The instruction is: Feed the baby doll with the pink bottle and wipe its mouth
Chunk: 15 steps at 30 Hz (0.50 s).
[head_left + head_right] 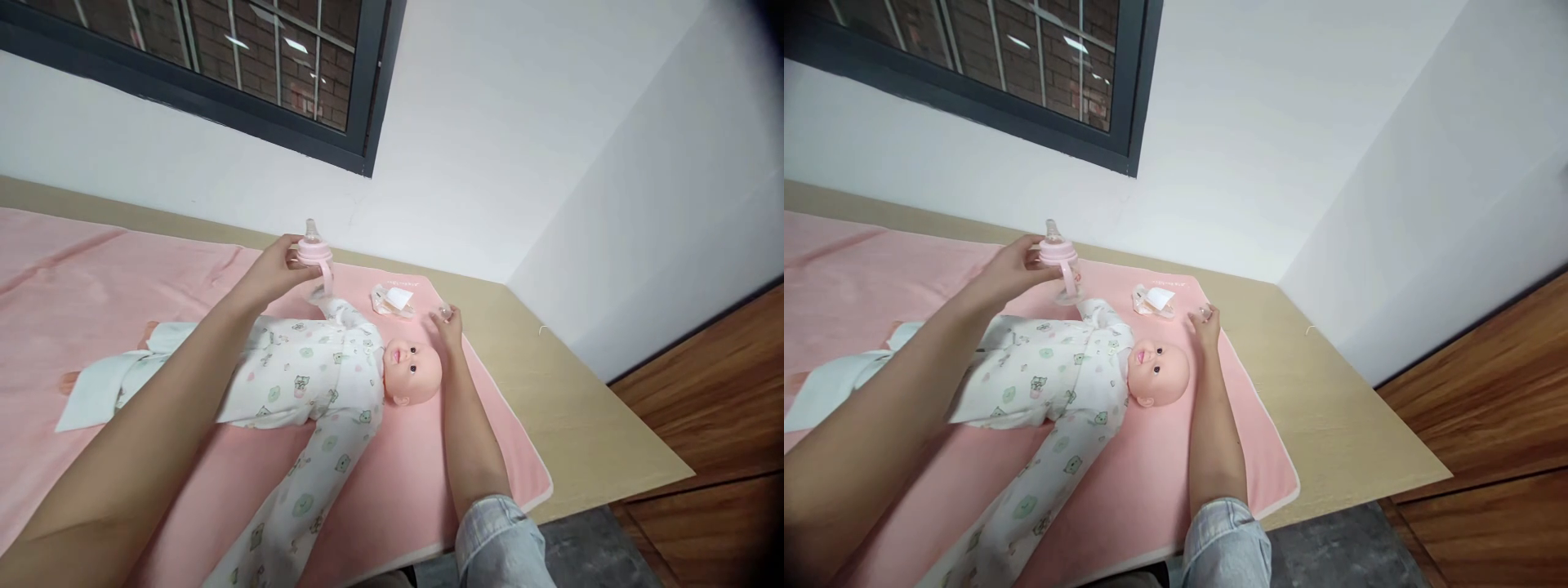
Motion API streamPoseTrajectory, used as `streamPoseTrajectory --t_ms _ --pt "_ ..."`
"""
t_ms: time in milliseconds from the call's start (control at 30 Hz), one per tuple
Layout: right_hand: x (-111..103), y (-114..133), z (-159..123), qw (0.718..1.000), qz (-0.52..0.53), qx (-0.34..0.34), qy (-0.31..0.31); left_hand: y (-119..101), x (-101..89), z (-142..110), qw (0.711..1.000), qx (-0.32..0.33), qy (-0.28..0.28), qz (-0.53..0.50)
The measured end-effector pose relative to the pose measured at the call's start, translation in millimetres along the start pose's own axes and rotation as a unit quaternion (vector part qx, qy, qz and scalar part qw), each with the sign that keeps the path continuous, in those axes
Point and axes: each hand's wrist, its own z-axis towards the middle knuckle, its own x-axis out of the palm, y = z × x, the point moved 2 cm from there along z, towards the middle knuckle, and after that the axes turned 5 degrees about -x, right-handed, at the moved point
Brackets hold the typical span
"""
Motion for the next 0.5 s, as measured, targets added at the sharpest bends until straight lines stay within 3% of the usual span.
streamPoseTrajectory --t_ms 100,233,367,500 --pt "-12 39 8 0.996 0.064 -0.047 -0.03 -11 17.9 -9 0.999 0.038 0.037 -0.001" --pt "-14 114 -3 0.979 0.134 -0.141 0.052 -22 36.6 -23 0.989 0.102 0.1 0.039" --pt "6 182 -45 0.943 0.178 -0.243 0.143 -34 47.9 -39 0.977 0.137 0.147 0.075" --pt "32 210 -81 0.932 0.163 -0.26 0.195 -48 53.9 -53 0.969 0.163 0.158 0.1"
